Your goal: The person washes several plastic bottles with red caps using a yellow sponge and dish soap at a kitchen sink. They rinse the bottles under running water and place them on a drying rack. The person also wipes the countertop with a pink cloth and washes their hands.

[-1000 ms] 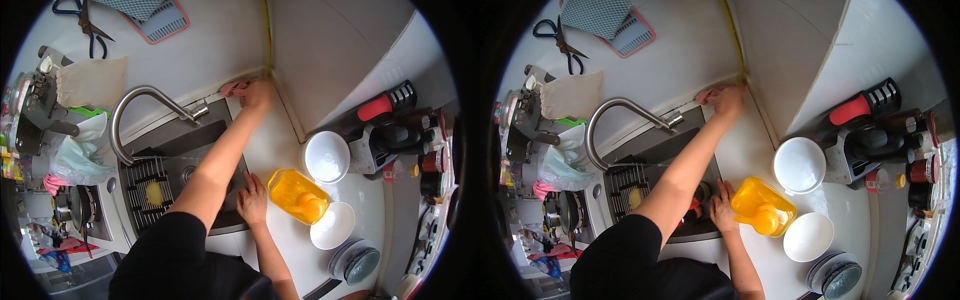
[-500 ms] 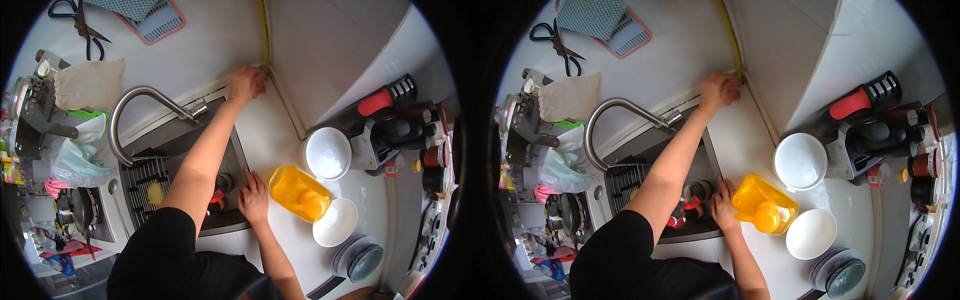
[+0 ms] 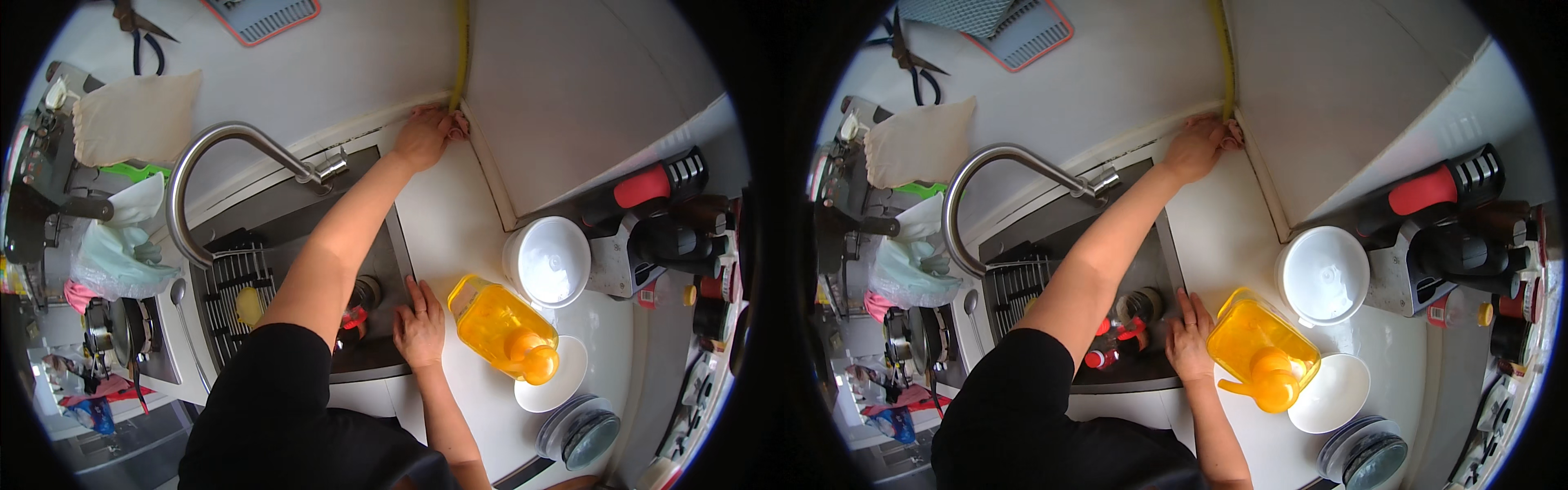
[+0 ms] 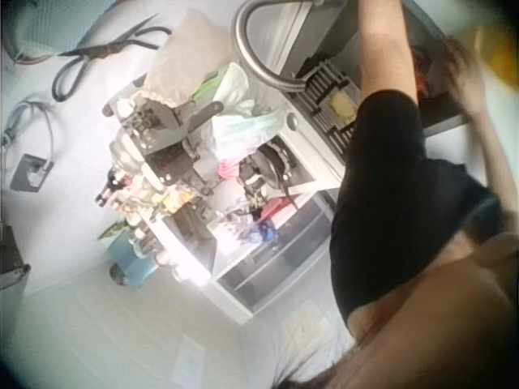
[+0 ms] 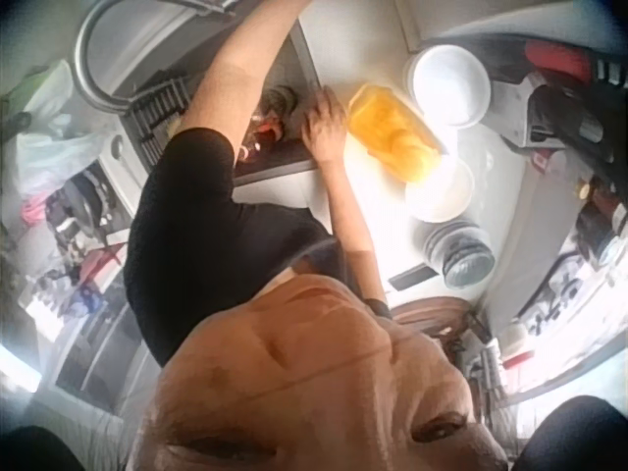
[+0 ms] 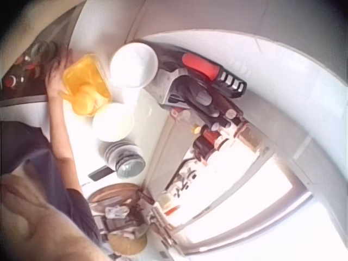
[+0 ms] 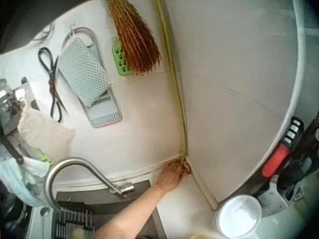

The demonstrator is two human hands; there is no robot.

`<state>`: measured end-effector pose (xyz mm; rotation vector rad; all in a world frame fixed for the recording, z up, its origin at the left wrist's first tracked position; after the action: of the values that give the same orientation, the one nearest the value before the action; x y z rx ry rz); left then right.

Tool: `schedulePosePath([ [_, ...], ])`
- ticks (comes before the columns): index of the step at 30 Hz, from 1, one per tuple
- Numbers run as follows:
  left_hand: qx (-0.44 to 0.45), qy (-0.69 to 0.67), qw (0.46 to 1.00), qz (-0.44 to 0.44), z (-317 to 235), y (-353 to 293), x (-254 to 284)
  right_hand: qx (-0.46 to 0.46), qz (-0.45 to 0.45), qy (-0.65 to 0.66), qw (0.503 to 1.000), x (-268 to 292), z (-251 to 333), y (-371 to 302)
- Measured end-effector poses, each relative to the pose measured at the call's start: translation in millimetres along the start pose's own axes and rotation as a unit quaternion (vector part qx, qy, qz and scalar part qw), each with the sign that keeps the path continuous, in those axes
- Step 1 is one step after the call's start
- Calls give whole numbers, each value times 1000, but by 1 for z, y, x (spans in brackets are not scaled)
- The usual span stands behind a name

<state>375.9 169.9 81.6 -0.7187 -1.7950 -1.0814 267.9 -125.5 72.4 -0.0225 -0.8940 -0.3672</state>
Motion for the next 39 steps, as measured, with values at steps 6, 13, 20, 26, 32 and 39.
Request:
schedulePosePath([
  [6,43,104,993,-19,30,-35,0,13,22,-17,1000,4,3,-1],
  [13,354,384,837,164,115,-108,-7,26,37,-10,999,-3,12,-3],
  [20,228,93,952,183,35,-62,44,11,3,-1,1000,1,7,0],
  [26,-63,112,992,-6,-26,27,134,10,-15,-32,999,0,3,-3],
  [32,-18,281,950,137,37,2,34,11,-5,-6,1000,1,3,-5],
  [39,208,221,886,351,103,-25,34,15,0,2,1000,5,11,-1],
])
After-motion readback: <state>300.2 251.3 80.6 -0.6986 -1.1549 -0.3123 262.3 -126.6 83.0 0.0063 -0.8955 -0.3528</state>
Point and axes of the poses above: each hand's wrist, its own y-axis towards the middle knuckle, its own x-axis out of the back of the hand, z = x × y, the point moved 7 cm from there along y, towards the middle knuckle, and after that the axes turned 2 degrees about -x, right-handed, at the moved point
